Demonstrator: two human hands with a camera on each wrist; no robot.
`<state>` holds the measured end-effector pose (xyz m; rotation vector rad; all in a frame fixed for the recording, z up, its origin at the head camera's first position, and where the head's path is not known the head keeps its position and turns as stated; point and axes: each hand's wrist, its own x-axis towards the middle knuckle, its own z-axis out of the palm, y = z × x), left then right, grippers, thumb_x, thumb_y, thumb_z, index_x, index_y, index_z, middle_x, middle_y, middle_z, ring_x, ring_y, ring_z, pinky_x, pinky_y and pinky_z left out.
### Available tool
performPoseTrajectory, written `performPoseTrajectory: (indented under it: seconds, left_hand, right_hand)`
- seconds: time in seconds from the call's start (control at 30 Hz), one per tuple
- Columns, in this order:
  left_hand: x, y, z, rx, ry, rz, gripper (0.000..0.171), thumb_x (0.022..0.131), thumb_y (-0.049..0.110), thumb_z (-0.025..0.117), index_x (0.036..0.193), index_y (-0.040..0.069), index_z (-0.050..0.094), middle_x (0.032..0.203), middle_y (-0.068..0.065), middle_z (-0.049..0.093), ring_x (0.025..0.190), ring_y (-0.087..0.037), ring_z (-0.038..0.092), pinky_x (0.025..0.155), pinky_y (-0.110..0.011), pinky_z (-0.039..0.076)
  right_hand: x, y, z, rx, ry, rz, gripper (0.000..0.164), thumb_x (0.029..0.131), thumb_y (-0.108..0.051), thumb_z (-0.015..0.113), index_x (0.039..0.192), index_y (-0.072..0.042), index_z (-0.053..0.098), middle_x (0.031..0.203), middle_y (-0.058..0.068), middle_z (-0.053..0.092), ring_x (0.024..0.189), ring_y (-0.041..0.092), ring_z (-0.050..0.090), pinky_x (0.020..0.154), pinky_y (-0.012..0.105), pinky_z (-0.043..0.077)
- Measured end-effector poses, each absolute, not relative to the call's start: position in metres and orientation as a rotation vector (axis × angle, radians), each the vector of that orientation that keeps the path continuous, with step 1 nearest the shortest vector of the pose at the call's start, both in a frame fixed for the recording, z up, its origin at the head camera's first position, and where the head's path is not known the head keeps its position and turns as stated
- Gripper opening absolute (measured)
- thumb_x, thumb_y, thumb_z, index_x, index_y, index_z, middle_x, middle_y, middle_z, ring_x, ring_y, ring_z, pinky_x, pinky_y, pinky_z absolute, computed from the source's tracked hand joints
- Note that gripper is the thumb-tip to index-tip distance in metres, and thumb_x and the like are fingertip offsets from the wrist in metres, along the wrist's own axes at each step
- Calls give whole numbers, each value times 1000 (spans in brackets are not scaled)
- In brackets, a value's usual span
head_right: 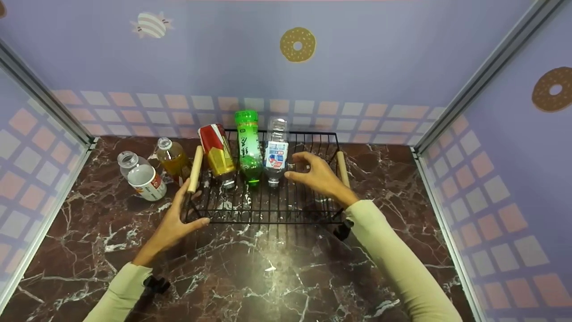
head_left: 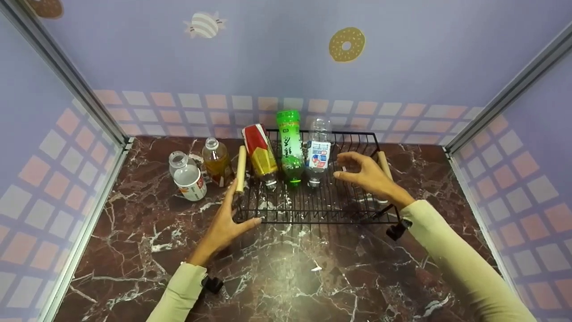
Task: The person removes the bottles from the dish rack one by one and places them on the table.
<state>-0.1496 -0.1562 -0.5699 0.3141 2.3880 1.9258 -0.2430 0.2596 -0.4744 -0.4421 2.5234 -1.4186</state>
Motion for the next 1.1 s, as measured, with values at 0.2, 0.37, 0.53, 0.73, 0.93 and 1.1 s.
performPoseTrajectory:
  seconds: [0.2,0.37,0.53,0.73,0.93,1.1]
  left_hand:
    - [-148,-155,-571,329,2304,2020,123,87,14,94,178,17,11,183,-22,9,162,-48,28,129,-69,29]
    - [-148,-154,-573,359,2233,2096,124,87,8,94,178,16,10,181,-24,14,160,-45,35,129,-64,34]
    - [-148,-153,-574,360,2222,2107,125,87,8,93,178,16,8,180,-25,18,158,-45,39,127,-65,38]
    - [-149,-154,-575,371,2210,2122,125,87,6,93,178,14,7,180,-25,18,157,-47,39,126,-66,38]
    - [-148,-153,-575,342,2217,2099,127,86,9,94,179,19,8,181,-23,17,158,-42,41,127,-64,38]
    - [-149,-154,-574,352,2185,2130,127,86,6,93,178,15,6,178,-30,19,158,-45,40,124,-67,41]
  right_hand:
    - [-257,257,-478,-397,2543,-1374,74,100,-32,84,157,1,51,153,26,60,140,43,59,118,57,52]
    - [-268,255,-482,-359,2547,-1340,82,99,-37,84,161,1,46,158,25,55,143,41,56,121,59,48]
    - [-280,251,-484,-369,2556,-1280,83,100,-38,83,164,-1,44,159,23,55,145,42,53,122,61,46]
    - [-290,246,-487,-357,2561,-1228,91,100,-43,83,166,0,38,160,25,52,147,45,51,123,61,44]
    - [-295,244,-490,-307,2540,-1207,103,97,-49,84,170,0,30,164,26,47,150,46,47,125,63,42]
    - [-301,239,-492,-329,2512,-1227,109,96,-50,85,171,3,26,166,29,43,153,48,43,128,63,38]
